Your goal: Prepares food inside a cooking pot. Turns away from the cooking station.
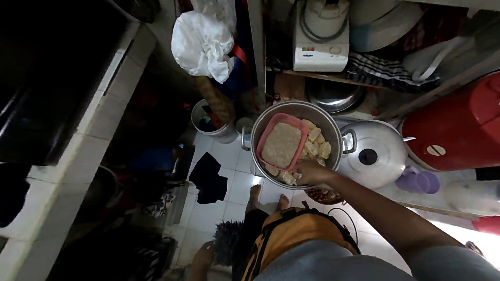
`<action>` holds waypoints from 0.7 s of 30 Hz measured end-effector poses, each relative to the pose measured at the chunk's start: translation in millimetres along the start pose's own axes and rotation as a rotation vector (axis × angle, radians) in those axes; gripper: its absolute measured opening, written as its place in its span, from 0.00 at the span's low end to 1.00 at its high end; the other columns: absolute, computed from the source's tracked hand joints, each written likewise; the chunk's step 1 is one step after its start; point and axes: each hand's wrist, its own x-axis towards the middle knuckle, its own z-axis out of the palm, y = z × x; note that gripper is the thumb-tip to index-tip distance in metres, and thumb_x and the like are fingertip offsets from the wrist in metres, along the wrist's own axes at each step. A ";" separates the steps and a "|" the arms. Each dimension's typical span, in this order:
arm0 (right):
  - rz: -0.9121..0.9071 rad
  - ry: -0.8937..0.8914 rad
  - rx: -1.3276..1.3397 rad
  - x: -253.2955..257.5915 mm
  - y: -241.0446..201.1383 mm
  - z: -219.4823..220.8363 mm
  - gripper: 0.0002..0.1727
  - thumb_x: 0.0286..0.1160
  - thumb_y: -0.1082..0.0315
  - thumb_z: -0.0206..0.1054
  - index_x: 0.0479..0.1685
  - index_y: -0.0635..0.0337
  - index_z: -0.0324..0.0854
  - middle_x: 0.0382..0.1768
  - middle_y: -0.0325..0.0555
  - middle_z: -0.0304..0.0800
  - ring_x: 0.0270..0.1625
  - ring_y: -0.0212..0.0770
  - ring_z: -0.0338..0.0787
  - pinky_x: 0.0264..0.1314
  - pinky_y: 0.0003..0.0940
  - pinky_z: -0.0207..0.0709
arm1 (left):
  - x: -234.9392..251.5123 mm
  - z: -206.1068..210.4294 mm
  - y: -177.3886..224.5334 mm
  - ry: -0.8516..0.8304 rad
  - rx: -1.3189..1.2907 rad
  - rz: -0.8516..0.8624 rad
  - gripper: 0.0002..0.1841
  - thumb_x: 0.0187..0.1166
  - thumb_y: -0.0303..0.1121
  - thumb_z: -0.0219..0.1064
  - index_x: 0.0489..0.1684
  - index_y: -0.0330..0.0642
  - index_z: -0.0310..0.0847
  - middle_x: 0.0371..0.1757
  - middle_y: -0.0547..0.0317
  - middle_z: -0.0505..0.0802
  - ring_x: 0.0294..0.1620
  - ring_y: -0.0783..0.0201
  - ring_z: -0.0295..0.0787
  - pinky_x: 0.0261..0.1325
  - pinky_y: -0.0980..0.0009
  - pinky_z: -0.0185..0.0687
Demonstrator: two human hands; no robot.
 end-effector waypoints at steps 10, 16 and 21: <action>-0.124 -0.107 0.043 -0.9 2.8 -6.1 0.15 0.74 0.58 0.74 0.42 0.64 0.90 0.57 0.60 0.89 0.73 0.66 0.75 0.76 0.68 0.62 | 4.5 7.0 -13.9 -0.035 -0.015 -0.038 0.22 0.94 0.41 0.53 0.76 0.37 0.77 0.71 0.34 0.85 0.73 0.37 0.81 0.74 0.41 0.71; -0.215 -0.224 -0.038 -8.9 3.3 -22.5 0.15 0.80 0.65 0.71 0.60 0.59 0.90 0.65 0.58 0.88 0.77 0.62 0.77 0.84 0.61 0.57 | 0.5 4.0 -10.6 -0.023 -0.026 -0.029 0.22 0.94 0.41 0.52 0.75 0.36 0.78 0.67 0.32 0.87 0.65 0.37 0.85 0.71 0.41 0.73; -0.215 -0.348 -0.058 -18.8 2.0 -43.4 0.24 0.76 0.78 0.69 0.71 0.51 0.86 0.72 0.53 0.85 0.79 0.60 0.75 0.83 0.62 0.59 | 4.1 2.8 -11.5 -0.016 -0.034 -0.028 0.21 0.94 0.40 0.53 0.75 0.37 0.78 0.66 0.32 0.87 0.62 0.38 0.86 0.69 0.41 0.75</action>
